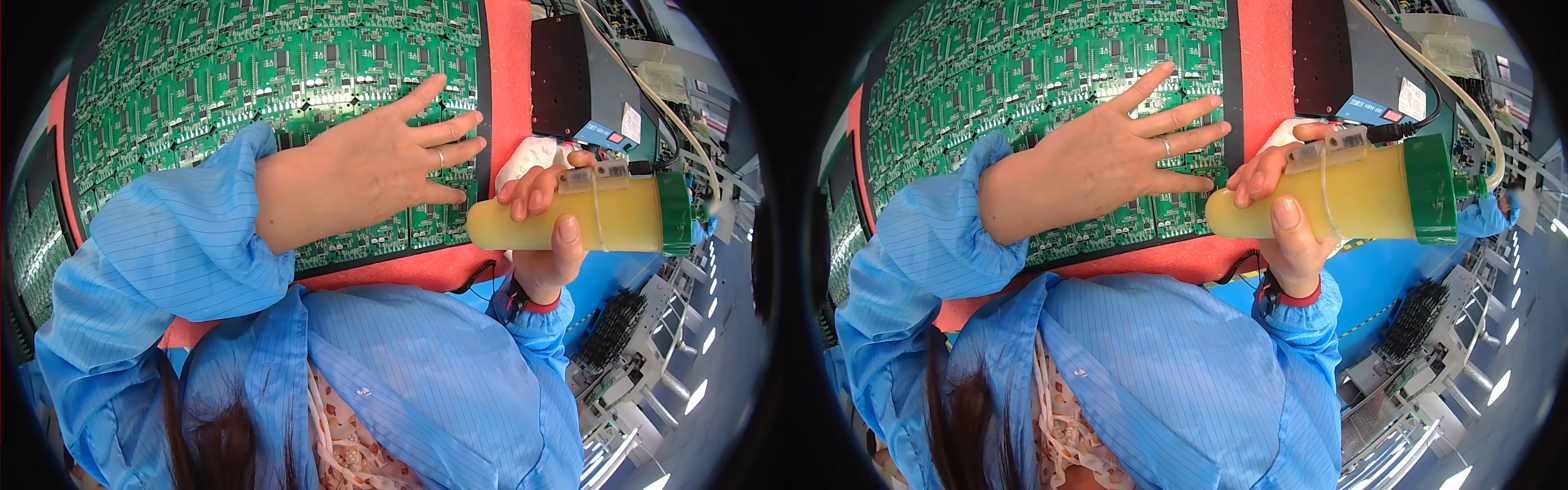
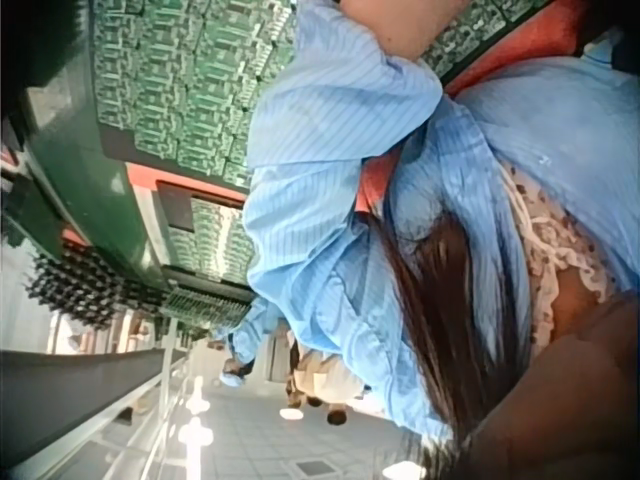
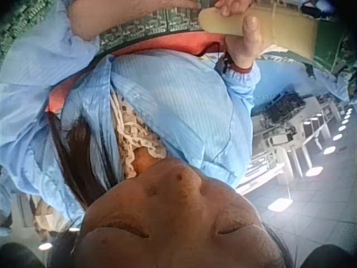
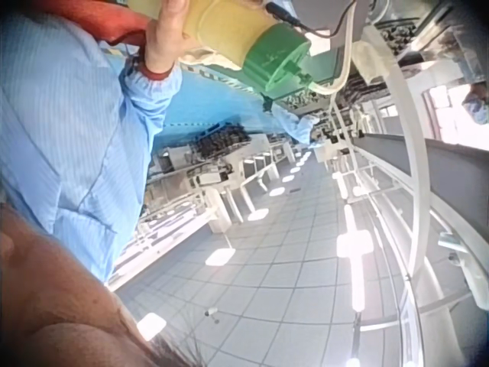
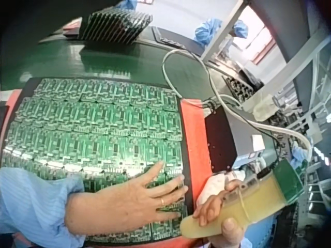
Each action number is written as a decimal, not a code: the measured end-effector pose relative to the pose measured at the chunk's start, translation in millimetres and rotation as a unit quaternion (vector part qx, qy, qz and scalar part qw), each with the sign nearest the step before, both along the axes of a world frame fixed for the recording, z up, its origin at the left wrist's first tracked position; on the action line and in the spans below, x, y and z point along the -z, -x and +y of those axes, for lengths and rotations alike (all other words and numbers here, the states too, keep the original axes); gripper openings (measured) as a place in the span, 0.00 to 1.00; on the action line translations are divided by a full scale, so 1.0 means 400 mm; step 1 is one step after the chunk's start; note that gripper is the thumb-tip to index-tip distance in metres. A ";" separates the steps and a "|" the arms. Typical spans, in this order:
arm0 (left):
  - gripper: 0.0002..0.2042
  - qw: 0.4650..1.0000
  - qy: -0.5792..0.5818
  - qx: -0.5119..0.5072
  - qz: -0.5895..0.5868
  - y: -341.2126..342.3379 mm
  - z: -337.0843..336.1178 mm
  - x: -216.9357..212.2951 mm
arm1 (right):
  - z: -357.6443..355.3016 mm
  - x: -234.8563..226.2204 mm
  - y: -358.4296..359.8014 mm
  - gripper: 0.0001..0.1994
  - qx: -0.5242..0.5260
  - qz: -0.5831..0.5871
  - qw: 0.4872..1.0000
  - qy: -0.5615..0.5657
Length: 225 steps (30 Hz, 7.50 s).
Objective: Apply flux or liquid adhesive to specific points on PCB panels using a squeeze bottle and then organize the panels.
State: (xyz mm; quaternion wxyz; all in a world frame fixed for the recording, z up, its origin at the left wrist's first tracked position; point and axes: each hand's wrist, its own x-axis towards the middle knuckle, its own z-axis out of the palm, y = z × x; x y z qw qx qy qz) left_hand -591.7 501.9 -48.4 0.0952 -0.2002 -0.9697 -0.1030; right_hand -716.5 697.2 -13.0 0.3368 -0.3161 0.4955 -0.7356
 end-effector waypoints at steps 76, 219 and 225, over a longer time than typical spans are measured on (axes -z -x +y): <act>0.12 0.998 -0.059 -0.019 0.004 -0.135 -0.098 -0.027 | -0.107 0.015 -0.143 0.32 -0.032 0.003 0.999 0.016; 0.19 0.991 -0.094 -0.091 -0.039 -0.505 -0.262 -0.013 | -0.366 0.000 -0.439 0.30 -0.211 -0.011 0.976 0.061; 0.19 0.992 -0.095 -0.076 -0.031 -0.502 -0.268 -0.014 | -0.362 0.002 -0.450 0.30 -0.194 -0.002 0.981 0.025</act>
